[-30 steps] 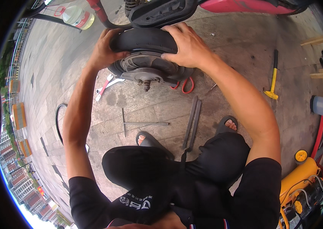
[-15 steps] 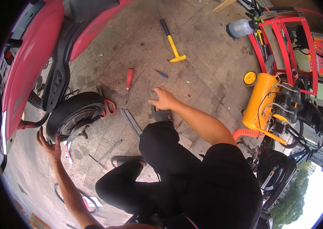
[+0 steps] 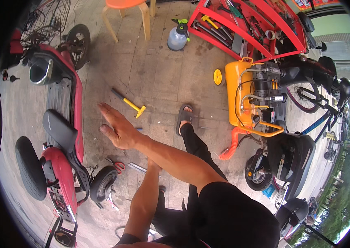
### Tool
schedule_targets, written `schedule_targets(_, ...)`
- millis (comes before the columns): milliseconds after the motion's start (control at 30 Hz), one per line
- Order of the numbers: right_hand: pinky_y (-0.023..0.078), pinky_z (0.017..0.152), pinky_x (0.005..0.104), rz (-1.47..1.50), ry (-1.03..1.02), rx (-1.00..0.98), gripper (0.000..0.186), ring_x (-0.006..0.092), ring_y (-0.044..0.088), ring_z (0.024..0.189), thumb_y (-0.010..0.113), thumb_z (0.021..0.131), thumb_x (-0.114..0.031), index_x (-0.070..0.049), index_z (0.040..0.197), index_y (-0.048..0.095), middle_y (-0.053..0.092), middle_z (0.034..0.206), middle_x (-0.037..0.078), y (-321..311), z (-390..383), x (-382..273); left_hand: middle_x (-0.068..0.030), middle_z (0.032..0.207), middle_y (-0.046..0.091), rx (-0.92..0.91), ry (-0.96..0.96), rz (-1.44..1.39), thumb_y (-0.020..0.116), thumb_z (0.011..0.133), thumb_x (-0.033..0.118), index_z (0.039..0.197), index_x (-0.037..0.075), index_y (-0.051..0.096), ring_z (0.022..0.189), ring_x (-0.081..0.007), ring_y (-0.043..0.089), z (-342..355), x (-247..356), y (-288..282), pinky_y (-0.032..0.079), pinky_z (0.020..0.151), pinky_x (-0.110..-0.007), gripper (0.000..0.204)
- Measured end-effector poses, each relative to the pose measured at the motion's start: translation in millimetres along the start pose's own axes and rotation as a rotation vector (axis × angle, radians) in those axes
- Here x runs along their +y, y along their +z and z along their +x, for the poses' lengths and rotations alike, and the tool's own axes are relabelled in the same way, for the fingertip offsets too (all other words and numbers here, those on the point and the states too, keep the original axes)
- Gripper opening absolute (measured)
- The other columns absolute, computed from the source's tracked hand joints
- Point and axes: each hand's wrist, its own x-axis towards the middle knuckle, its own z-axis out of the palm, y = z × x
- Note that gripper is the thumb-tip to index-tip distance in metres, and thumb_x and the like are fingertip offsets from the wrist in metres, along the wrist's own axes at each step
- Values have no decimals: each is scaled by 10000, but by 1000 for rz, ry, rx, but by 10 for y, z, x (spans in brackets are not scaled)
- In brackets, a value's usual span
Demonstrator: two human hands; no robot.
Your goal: The person removes a scooter tire, uses a screwdriver to pry the tire bead, and then uses a tire changing tool to manipulate the tire. The person works on the tire while kneeling on the ground in a workshop.
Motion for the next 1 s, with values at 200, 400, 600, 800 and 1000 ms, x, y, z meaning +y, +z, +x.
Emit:
schedule_targets(200, 348, 1073, 476, -396, 1143, -119, 681, 361, 443, 1298, 266, 973, -576, -102, 1420, 463, 466, 1401, 168, -2748, -671, 1223, -132, 1496, 406, -154, 97, -9, 231, 939, 717, 1468, 49, 365, 1397, -315, 347, 823, 1444, 2528, 173, 1176, -478, 862)
schedule_targets(400, 390, 1020, 428, 810, 1237, 720, 959, 302, 478, 1213, 230, 871, -811, -117, 1532, 253, 456, 1439, 132, -4047, -103, 1203, -151, 1574, 278, -365, 680, 928, 253, 1020, 525, 1505, 35, 301, 1460, -330, 234, 1191, 923, 4294, 149, 1179, -488, 692)
schedule_targets(600, 435, 978, 386, 441, 636, 936, 733, 258, 539, 1192, 452, 941, -626, -71, 1418, 424, 563, 1313, 120, -5450, 948, 704, -223, 1483, 387, 276, 392, 1650, 592, 841, 531, 1431, 84, 416, 1388, -418, 329, 1919, 742, 3295, 313, 1110, -532, 760)
schedule_targets(800, 502, 898, 333, -304, 1053, 703, 466, 242, 662, 1023, 600, 940, -367, -7, 1237, 599, 683, 1129, 158, -6058, 431, 1236, -261, 1169, 640, 397, 190, 1675, 606, 832, 461, 1202, -11, 618, 1127, -396, 604, 2421, 1942, 2149, 469, 973, -451, 600)
schedule_targets(1000, 521, 802, 323, -340, 1148, 766, 417, 211, 680, 906, 633, 925, -317, -13, 1211, 619, 698, 1035, 149, -6294, 99, 1643, -177, 1101, 693, 330, 296, 1304, 654, 881, 358, 1167, -3, 646, 1042, -287, 656, 2616, 2396, 2244, 496, 891, -364, 460)
